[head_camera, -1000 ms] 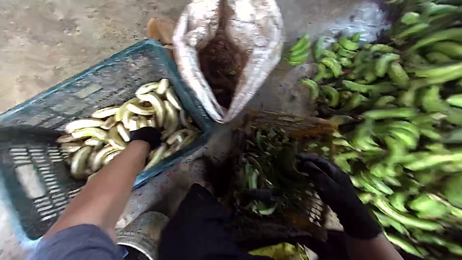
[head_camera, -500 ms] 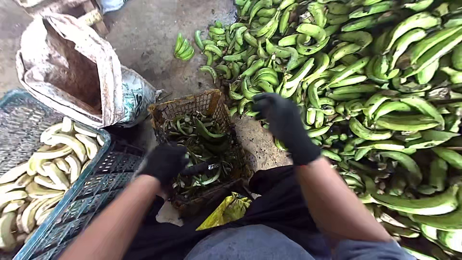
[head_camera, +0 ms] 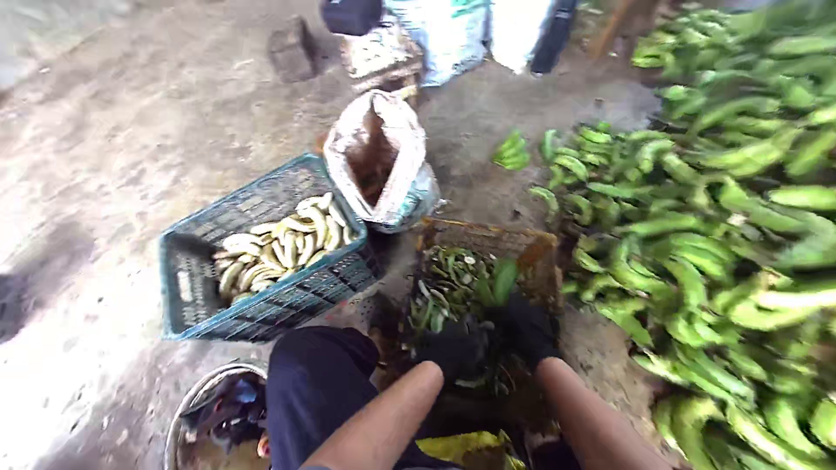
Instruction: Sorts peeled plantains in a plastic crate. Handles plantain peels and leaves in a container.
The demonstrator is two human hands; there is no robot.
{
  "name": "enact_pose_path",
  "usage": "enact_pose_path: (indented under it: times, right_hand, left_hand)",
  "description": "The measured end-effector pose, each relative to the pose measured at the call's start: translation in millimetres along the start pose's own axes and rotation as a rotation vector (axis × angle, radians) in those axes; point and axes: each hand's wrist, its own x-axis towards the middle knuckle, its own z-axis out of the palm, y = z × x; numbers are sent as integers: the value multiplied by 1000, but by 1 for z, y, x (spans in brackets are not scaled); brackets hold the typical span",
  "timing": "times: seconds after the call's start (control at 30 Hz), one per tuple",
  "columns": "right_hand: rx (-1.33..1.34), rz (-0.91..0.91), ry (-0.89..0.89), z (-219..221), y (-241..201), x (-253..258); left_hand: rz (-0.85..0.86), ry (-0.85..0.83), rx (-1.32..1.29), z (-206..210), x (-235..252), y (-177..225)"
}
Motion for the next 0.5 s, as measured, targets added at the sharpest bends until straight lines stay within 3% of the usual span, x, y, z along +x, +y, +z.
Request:
enact_pose_path:
  times: [0.07, 0.17, 0.3, 0.4, 0.5]
  right_hand:
    - [-32, -45, 31, -8, 0, -8]
    - [54, -129, 129, -22, -7, -36]
    - [169, -334, 339, -45, -26, -85]
    - [294, -338, 331, -70, -45, -116]
    - [612, -313, 266, -85, -43, -123]
  left_hand:
    - [19, -5, -282, 2, 1, 1]
    - [47, -15, -217, 0, -9, 2]
    - [-62, -89, -787, 16, 0, -3]
    - [-22, -90, -757, 14, 3, 0]
    - [5, -19, -812, 18, -9, 18]
